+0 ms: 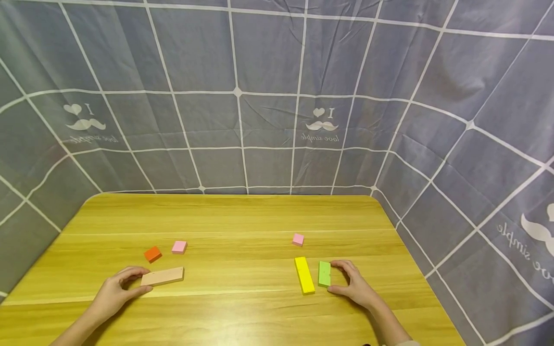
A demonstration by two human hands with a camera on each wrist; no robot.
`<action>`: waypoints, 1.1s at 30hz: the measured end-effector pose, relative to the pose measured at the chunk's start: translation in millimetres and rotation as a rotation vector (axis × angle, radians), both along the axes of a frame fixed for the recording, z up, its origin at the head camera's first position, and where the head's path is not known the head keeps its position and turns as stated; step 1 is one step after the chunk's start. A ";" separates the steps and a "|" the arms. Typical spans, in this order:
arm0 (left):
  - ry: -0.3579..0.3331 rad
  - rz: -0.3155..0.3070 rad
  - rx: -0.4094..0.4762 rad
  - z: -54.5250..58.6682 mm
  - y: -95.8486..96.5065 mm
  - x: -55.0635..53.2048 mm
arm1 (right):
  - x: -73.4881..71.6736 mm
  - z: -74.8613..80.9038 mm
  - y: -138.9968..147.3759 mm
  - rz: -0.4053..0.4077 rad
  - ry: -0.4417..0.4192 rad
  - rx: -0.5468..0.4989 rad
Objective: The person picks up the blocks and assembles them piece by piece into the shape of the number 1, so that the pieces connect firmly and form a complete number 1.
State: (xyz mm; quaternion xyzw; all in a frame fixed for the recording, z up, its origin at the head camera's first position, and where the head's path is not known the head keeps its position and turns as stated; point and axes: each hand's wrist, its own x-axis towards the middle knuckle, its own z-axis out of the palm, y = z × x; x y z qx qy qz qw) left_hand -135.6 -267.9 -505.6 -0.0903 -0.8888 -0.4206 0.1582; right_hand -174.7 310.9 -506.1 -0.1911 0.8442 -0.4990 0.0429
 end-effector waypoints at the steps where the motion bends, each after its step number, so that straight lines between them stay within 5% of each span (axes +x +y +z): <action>1: -0.004 0.000 -0.003 0.4 0.0 0.1 | 0.1 0.3 -0.1 0.000 -0.002 0.001; 18: -0.015 0.026 0.054 2.8 7.8 -2.4 | 0.4 3.1 -1.5 -0.017 0.016 0.047; 33: -0.063 -0.061 0.121 18.9 65.0 -6.6 | -0.2 1.0 -1.9 0.009 0.024 -0.012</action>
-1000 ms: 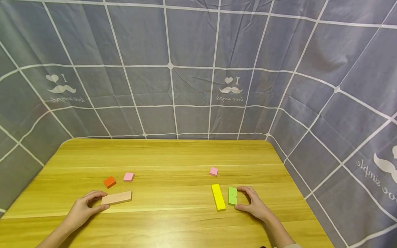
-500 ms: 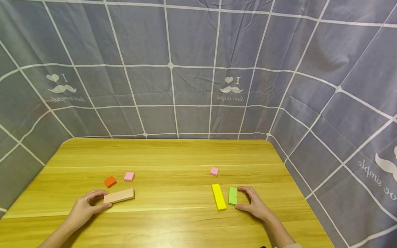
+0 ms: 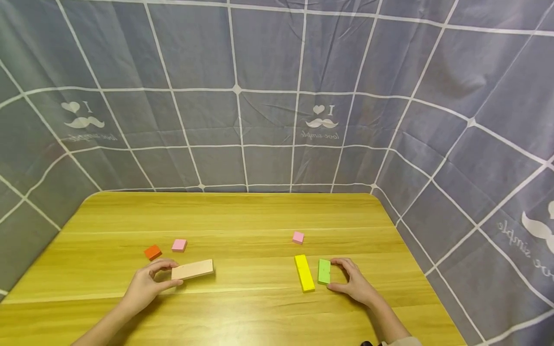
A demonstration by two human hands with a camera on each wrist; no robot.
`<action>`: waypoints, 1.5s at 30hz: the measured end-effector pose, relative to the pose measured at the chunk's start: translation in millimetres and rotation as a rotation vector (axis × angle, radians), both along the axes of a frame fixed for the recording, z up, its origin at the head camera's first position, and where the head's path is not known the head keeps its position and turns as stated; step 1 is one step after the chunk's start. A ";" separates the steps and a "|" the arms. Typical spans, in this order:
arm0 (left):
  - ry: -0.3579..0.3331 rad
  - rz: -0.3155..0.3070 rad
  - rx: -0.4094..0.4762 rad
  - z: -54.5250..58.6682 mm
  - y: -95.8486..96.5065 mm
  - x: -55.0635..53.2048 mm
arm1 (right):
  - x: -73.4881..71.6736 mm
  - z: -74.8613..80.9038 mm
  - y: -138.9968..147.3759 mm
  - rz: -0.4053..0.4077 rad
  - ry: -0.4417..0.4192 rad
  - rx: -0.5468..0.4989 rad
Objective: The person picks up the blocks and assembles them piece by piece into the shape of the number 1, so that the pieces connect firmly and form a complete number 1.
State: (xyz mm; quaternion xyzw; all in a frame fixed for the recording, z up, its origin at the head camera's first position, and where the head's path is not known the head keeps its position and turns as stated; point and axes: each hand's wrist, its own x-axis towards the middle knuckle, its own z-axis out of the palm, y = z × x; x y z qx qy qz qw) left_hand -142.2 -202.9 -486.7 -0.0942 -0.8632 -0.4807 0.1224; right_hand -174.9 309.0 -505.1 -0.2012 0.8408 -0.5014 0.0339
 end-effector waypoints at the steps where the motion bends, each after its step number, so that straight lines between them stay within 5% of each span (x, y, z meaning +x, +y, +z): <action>1: -0.007 -0.010 0.013 -0.5 4.8 -0.8 | 0.1 0.2 0.0 -0.002 0.001 -0.003; 15: -0.070 -0.169 0.175 -4.8 66.2 -2.5 | 0.7 0.9 1.0 -0.027 -0.008 0.055; 26: -0.154 -0.226 0.174 -13.9 90.5 -2.9 | 0.9 -0.3 1.1 -0.018 0.036 0.065; 38: -0.132 -0.292 0.143 -18.8 103.3 2.5 | -0.1 0.8 0.5 -0.009 0.025 0.048; 45: -0.163 -0.306 0.109 -5.6 109.4 11.4 | 0.9 3.6 0.0 -0.025 0.010 0.087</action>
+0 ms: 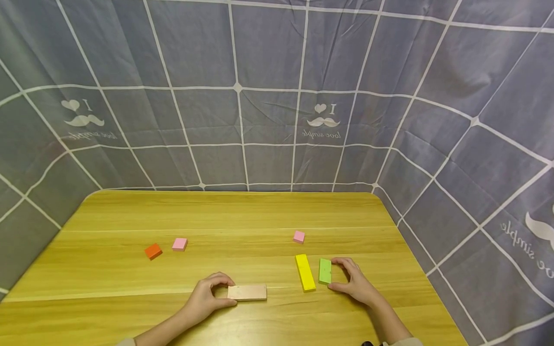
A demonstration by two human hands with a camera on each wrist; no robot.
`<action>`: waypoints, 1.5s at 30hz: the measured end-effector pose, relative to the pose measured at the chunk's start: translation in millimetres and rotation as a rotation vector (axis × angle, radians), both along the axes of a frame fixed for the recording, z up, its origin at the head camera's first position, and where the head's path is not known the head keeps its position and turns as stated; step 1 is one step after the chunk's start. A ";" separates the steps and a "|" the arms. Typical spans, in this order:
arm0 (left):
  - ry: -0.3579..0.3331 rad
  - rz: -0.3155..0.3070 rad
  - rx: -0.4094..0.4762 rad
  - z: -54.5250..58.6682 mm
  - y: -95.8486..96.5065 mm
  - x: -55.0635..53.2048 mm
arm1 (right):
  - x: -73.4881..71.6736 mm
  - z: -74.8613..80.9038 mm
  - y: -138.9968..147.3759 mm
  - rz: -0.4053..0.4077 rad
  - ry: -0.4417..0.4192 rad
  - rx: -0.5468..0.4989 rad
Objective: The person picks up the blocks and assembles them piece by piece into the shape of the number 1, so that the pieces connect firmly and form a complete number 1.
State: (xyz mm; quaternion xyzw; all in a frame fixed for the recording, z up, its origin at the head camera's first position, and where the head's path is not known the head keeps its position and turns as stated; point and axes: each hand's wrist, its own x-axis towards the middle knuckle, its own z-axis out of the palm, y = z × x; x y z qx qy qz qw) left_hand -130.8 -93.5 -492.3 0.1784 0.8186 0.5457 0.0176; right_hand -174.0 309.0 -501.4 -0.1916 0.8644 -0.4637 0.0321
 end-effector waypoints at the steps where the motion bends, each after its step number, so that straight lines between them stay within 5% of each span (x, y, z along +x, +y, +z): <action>1: 0.000 -0.004 0.000 -0.5 0.2 0.1 | 0.2 0.4 -0.1 -0.002 -0.007 0.000; 6: 0.031 -0.020 0.011 -15.6 -1.4 -4.8 | 0.7 1.7 -0.7 -0.009 -0.002 0.005; 27: 0.064 -0.016 -0.063 -18.2 -1.1 -5.5 | 0.5 1.5 -1.8 -0.024 0.001 0.022; 45: 0.076 -0.014 -0.075 -19.8 -0.7 -4.8 | -0.4 -3.3 -1.9 -0.014 0.029 -0.075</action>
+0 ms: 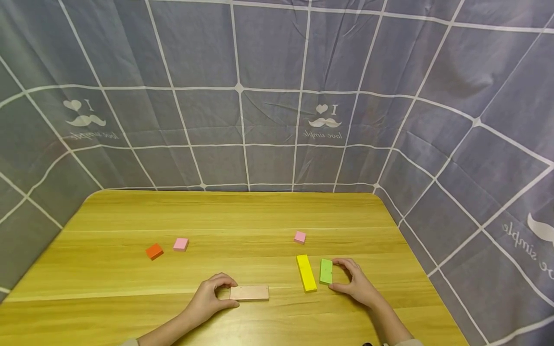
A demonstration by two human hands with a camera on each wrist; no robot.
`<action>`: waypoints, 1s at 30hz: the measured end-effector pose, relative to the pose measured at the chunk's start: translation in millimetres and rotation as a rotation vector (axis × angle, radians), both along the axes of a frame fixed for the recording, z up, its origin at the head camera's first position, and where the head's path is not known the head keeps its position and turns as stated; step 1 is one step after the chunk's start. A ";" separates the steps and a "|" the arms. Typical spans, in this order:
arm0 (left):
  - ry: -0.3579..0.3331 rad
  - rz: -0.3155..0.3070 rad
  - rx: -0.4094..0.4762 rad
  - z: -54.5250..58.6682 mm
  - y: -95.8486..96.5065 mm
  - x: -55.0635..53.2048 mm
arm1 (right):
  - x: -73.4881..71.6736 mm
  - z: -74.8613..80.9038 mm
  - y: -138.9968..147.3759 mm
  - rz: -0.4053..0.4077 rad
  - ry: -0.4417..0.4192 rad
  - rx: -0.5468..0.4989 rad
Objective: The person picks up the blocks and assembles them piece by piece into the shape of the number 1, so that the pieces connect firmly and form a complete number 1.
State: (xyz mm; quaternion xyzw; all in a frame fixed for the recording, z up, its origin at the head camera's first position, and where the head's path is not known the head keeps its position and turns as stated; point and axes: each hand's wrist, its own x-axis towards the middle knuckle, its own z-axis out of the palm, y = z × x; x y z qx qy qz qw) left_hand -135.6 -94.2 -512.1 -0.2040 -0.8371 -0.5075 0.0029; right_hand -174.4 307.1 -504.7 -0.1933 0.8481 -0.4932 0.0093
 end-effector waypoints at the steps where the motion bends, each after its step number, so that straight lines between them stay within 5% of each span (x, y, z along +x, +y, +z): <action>1: 0.001 0.000 0.000 0.0 0.1 0.0 | -0.4 -0.7 0.1 -0.001 0.008 -0.001; 18: -0.018 -0.046 0.014 5.6 -5.0 -0.1 | -7.2 4.4 -13.2 -0.057 0.061 -0.029; 25: -0.026 -0.057 0.030 5.4 -6.9 -0.3 | -2.1 44.0 -46.1 -0.081 0.095 0.030; 30: -0.019 -0.064 0.027 5.3 -7.1 -0.4 | -6.1 50.1 -63.9 -0.057 0.122 0.022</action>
